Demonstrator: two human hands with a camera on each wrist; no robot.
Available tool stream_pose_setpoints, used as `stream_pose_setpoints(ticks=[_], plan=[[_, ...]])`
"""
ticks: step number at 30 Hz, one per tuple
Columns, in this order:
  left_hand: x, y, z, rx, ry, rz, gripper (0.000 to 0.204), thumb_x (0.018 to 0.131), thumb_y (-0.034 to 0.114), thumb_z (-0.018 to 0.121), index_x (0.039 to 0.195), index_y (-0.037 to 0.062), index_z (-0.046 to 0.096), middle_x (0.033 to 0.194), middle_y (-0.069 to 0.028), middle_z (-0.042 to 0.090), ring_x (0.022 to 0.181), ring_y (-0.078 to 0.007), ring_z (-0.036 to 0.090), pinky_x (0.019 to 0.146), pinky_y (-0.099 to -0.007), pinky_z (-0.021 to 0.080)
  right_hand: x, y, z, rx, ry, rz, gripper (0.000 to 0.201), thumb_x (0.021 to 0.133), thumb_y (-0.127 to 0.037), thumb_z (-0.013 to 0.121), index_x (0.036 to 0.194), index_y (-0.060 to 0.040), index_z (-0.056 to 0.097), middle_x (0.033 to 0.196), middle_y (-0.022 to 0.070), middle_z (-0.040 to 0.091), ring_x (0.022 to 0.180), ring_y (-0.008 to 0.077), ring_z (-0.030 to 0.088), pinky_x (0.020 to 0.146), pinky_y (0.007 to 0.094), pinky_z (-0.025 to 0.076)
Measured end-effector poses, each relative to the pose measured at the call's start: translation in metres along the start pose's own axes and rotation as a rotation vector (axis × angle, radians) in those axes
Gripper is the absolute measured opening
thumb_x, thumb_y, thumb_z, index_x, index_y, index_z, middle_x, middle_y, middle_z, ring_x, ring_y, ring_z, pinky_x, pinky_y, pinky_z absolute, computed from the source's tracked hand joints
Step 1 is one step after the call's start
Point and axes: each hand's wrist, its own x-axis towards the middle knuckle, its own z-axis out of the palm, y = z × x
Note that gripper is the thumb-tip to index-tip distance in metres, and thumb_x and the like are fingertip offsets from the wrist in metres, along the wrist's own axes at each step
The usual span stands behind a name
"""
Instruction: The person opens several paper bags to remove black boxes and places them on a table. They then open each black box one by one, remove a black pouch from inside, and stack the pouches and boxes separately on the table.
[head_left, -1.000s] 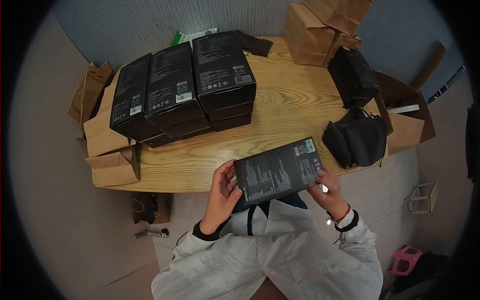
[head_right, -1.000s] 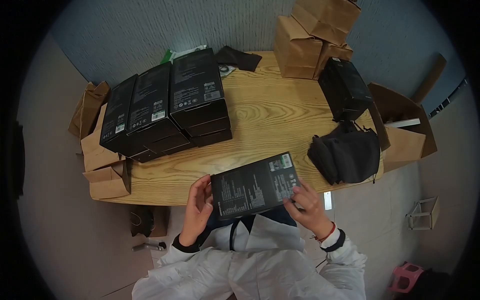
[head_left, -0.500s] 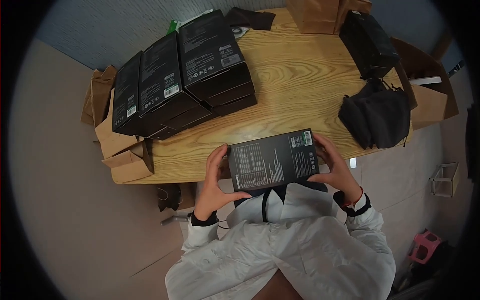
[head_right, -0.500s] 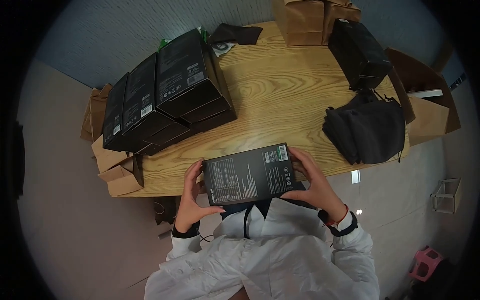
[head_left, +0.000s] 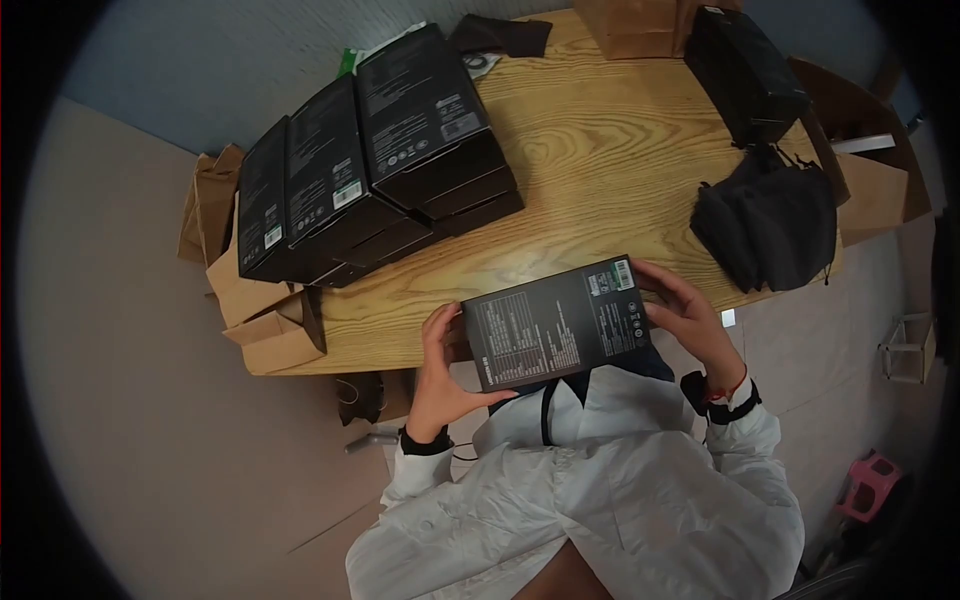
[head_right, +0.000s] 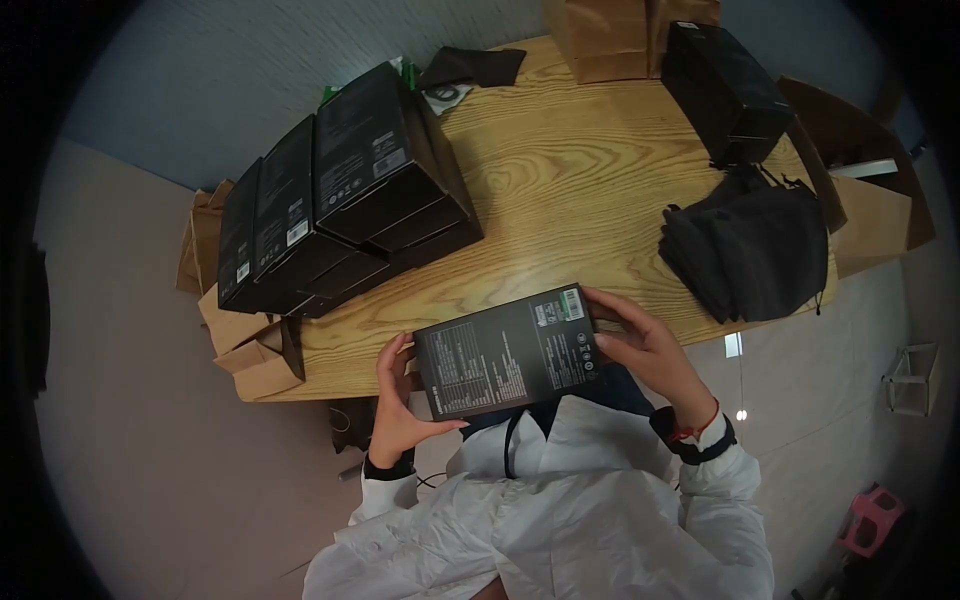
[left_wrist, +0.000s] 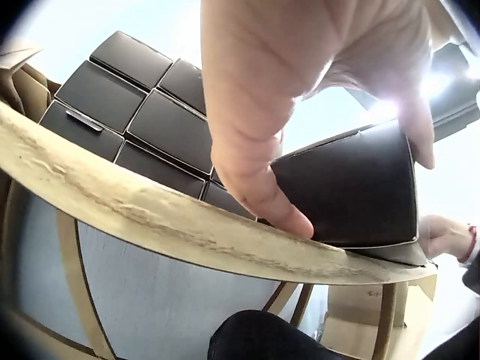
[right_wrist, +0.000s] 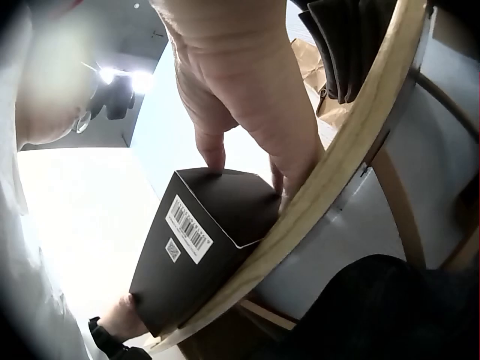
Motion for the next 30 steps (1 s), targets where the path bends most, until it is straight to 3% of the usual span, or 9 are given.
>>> stream_pose_setpoints(ticks=[4, 8, 10, 12, 13, 17, 20, 26, 30], plan=[[0.005, -0.004, -0.001, 0.112, -0.014, 0.140, 0.115, 0.048, 0.026, 0.094, 0.138, 0.0077, 0.026, 0.136, -0.0158, 0.028, 0.124, -0.0303, 0.040, 0.095, -0.0399, 0.047, 0.004, -0.003, -0.002, -0.013, -0.015, 0.067, 0.056, 0.088, 0.001, 0.056, 0.140, -0.0007, 0.037, 0.137, 0.0094, 0.046, 0.127, 0.0181, 0.044, 0.101, 0.0288, 0.039], [0.007, -0.003, 0.000, 0.050, -0.014, 0.120, 0.115, 0.046, 0.028, 0.095, 0.137, 0.0084, 0.027, 0.135, -0.0161, 0.027, 0.125, -0.0312, 0.038, 0.098, -0.0414, 0.043, 0.010, -0.003, -0.005, -0.051, -0.057, 0.087, 0.057, 0.087, 0.002, 0.057, 0.139, -0.0030, 0.035, 0.134, 0.0086, 0.046, 0.124, 0.0184, 0.045, 0.099, 0.0297, 0.040], [0.009, -0.007, -0.002, 0.170, 0.014, 0.195, 0.117, 0.046, 0.031, 0.095, 0.138, 0.0087, 0.026, 0.135, -0.0161, 0.027, 0.125, -0.0317, 0.037, 0.098, -0.0419, 0.041, 0.011, -0.008, 0.000, -0.068, -0.052, 0.113, 0.057, 0.086, 0.002, 0.060, 0.136, -0.0054, 0.035, 0.130, 0.0088, 0.047, 0.121, 0.0189, 0.047, 0.098, 0.0302, 0.042], [0.007, 0.000, 0.000, 0.237, 0.016, 0.121, 0.118, 0.046, 0.032, 0.094, 0.139, 0.0082, 0.027, 0.134, -0.0161, 0.028, 0.123, -0.0318, 0.039, 0.096, -0.0416, 0.042, 0.011, -0.009, 0.001, -0.056, -0.091, 0.092, 0.057, 0.085, 0.002, 0.062, 0.134, -0.0066, 0.035, 0.129, 0.0100, 0.048, 0.117, 0.0186, 0.050, 0.095, 0.0297, 0.043], [0.008, 0.005, 0.000, 0.282, 0.008, 0.112, 0.117, 0.046, 0.033, 0.094, 0.139, 0.0080, 0.027, 0.134, -0.0161, 0.028, 0.122, -0.0318, 0.039, 0.096, -0.0419, 0.042, 0.011, -0.014, 0.002, 0.013, -0.099, 0.178, 0.056, 0.084, 0.001, 0.064, 0.132, -0.0053, 0.037, 0.125, 0.0100, 0.050, 0.111, 0.0175, 0.054, 0.093, 0.0295, 0.044], [0.008, -0.002, -0.002, 0.191, 0.033, 0.148, 0.115, 0.045, 0.033, 0.094, 0.138, 0.0073, 0.030, 0.132, -0.0165, 0.027, 0.121, -0.0331, 0.039, 0.097, -0.0416, 0.042, 0.011, -0.008, 0.005, -0.064, -0.016, 0.216, 0.050, 0.083, -0.003, 0.067, 0.127, 0.0010, 0.044, 0.114, 0.0079, 0.057, 0.103, 0.0145, 0.057, 0.090, 0.0274, 0.045], [0.006, -0.002, -0.002, 0.218, 0.049, 0.147, 0.111, 0.045, 0.031, 0.094, 0.135, 0.0078, 0.032, 0.132, -0.0168, 0.026, 0.123, -0.0334, 0.037, 0.099, -0.0428, 0.041, 0.010, 0.008, 0.000, -0.154, 0.022, 0.218, 0.047, 0.084, -0.004, 0.066, 0.127, 0.0032, 0.047, 0.112, 0.0076, 0.059, 0.102, 0.0139, 0.057, 0.089, 0.0262, 0.046], [0.004, -0.010, 0.006, 0.228, 0.074, 0.258, 0.105, 0.046, 0.032, 0.094, 0.129, 0.0090, 0.035, 0.132, -0.0175, 0.026, 0.124, -0.0351, 0.033, 0.101, -0.0451, 0.037, 0.013, -0.022, 0.003, -0.158, -0.081, 0.242, 0.053, 0.082, -0.002, 0.066, 0.131, 0.0034, 0.047, 0.113, 0.0085, 0.061, 0.102, 0.0148, 0.059, 0.087, 0.0273, 0.048], [-0.005, -0.001, -0.014, 0.231, 0.130, 0.215, 0.101, 0.048, 0.034, 0.093, 0.129, 0.0112, 0.036, 0.131, -0.0189, 0.027, 0.126, -0.0367, 0.030, 0.102, -0.0459, 0.034, 0.023, -0.014, 0.006, -0.105, -0.058, 0.278, 0.053, 0.082, 0.002, 0.063, 0.131, 0.0055, 0.044, 0.114, 0.0122, 0.061, 0.106, 0.0186, 0.060, 0.091, 0.0291, 0.048]])
